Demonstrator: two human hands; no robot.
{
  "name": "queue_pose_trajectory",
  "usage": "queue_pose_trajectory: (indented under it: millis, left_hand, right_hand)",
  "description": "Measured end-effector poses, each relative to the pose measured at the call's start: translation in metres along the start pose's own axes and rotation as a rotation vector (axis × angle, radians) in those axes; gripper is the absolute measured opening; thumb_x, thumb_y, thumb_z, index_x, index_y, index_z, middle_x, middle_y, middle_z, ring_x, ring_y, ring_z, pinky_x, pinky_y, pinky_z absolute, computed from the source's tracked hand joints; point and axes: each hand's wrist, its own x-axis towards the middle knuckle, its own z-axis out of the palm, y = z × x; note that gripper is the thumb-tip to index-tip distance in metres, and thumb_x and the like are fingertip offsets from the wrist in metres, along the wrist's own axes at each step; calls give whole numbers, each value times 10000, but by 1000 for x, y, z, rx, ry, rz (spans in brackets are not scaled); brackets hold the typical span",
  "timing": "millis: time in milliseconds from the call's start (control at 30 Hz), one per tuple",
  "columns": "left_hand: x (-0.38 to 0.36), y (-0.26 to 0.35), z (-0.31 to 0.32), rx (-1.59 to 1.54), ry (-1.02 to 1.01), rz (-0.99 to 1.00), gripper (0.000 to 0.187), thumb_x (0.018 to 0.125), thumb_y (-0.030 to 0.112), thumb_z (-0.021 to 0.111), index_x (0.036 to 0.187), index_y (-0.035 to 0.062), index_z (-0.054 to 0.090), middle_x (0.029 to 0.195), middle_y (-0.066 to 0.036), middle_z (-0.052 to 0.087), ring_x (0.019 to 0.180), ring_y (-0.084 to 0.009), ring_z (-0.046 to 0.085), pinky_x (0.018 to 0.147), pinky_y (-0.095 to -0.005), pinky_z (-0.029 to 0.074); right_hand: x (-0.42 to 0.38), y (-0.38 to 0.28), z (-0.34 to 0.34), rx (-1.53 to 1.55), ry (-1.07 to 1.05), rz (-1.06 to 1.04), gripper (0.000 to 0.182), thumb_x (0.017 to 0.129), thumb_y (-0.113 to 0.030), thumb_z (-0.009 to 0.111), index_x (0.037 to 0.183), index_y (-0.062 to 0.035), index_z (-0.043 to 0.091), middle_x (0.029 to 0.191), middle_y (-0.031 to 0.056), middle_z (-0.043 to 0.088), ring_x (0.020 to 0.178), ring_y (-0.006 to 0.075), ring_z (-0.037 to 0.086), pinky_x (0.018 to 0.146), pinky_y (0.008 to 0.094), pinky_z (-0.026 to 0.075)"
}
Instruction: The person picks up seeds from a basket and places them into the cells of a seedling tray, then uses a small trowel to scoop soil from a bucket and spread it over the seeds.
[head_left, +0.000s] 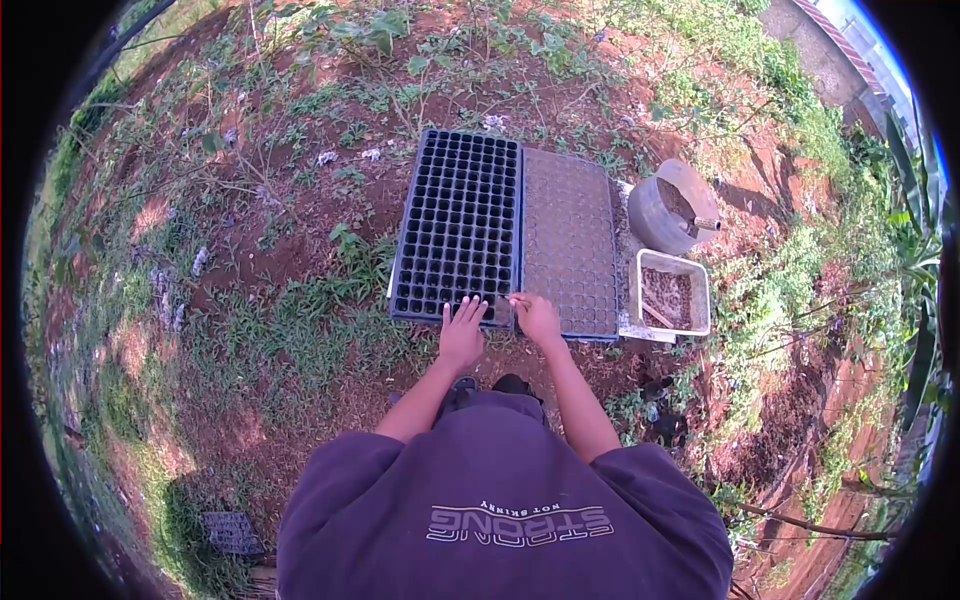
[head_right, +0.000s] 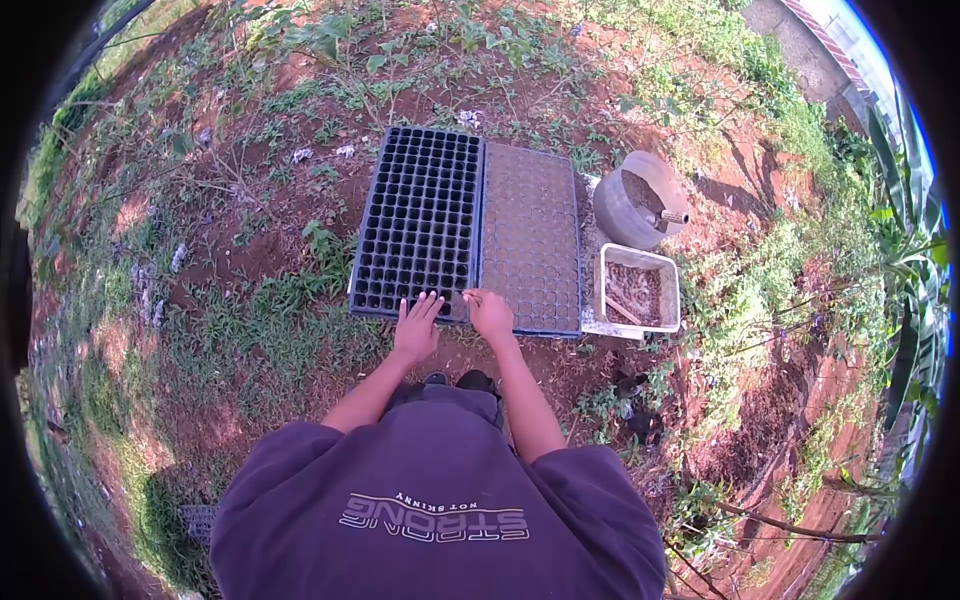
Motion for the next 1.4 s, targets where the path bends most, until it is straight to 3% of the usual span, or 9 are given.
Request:
queue_pose_trajectory:
  millis: [333,400,700,1400]
  left_hand:
    - [1,1,-1,-10,10,8,611,799,113,549,1390,104,394,1465,-87,360,1395,-243,276,1144,-539,129]
    - [1,-1,2,0,13,13,614,796,112,549,1391,106,395,1465,-86,362,1394,-242,278,1143,-539,129]
    - [2,-2,4,-6,49,18,622,784,107,551,1388,109,401,1457,-85,377,1388,-238,294,1139,-542,135]
    - [1,-2,-4,-11,0,20,594,823,119,526,1399,115,384,1468,-75,361,1394,-227,282,1143,-541,128]
  right_hand:
    - [3,4,5,-20,3,3,232,879,-313,594,1026,-177,711,999,117,686,930,346,644,814,436,516]
    - [2,3,6,-12,2,-8,212,882,-262,607,1011,-130,713,965,136,686,910,340,649,814,404,513]
    - [2,2,4,-6,-2,4,218,877,-295,597,1010,-166,711,985,116,686,938,341,640,813,434,513]
    - [1,-1,6,-5,21,44,215,880,-277,609,1003,-133,711,955,139,685,908,339,648,803,408,515]
